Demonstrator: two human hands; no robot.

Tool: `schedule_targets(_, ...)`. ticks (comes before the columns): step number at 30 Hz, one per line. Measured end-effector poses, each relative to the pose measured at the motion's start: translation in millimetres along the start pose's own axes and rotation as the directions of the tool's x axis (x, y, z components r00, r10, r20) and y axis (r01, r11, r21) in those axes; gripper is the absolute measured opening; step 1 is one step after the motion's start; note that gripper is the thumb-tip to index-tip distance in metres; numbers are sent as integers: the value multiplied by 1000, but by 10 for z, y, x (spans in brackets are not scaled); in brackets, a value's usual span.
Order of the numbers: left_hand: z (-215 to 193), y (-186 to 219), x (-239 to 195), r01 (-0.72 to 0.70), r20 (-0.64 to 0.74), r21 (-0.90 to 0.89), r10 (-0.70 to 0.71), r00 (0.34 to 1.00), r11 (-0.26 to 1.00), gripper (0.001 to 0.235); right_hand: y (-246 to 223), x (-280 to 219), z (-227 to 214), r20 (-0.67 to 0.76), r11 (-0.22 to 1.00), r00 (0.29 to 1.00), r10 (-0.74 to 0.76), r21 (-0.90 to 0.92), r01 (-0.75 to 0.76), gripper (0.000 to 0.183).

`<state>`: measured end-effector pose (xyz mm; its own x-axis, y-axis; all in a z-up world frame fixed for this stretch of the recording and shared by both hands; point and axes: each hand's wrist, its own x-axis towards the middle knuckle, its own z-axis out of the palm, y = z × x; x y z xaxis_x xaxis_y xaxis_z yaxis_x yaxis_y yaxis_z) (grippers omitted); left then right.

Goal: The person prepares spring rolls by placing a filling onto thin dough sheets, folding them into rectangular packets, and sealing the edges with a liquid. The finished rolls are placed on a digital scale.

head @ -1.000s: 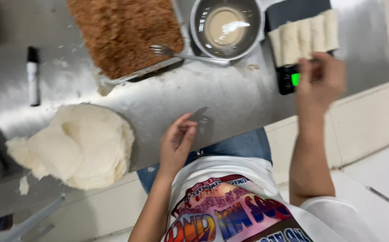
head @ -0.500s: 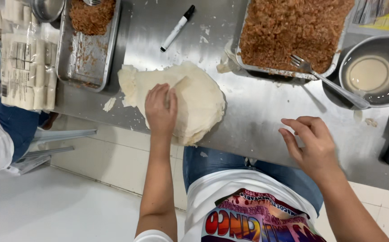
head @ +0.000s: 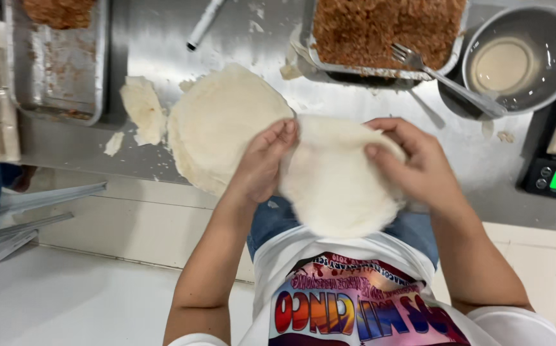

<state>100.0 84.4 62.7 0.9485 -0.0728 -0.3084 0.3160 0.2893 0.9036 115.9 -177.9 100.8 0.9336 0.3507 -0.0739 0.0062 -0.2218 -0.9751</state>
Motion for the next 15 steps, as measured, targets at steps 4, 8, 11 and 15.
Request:
schedule_targets(4, -1, -781, -217, 451, 176, -328, -416, 892, 830, 50, 582, -100, -128, -74, 938, 973, 220, -256, -232, 34)
schedule_targets(8, 8, -1226, -465, 348, 50, -352, -353, 934, 869, 55, 661, -65, -87, -212, 856, 977, -18, -508, -94, 30)
schedule_targets(11, 218, -1048, -695, 349, -86, -309, -392, 916, 885, 48, 643, -105, -64, -160, 525, 885, -436, -845, 106, 25)
schedule_targets(15, 278, -1146, -812, 332, -151, -307, -390, 908, 892, 49, 597, -419, 325, -62, 747, 926, -372, -612, 259, 16)
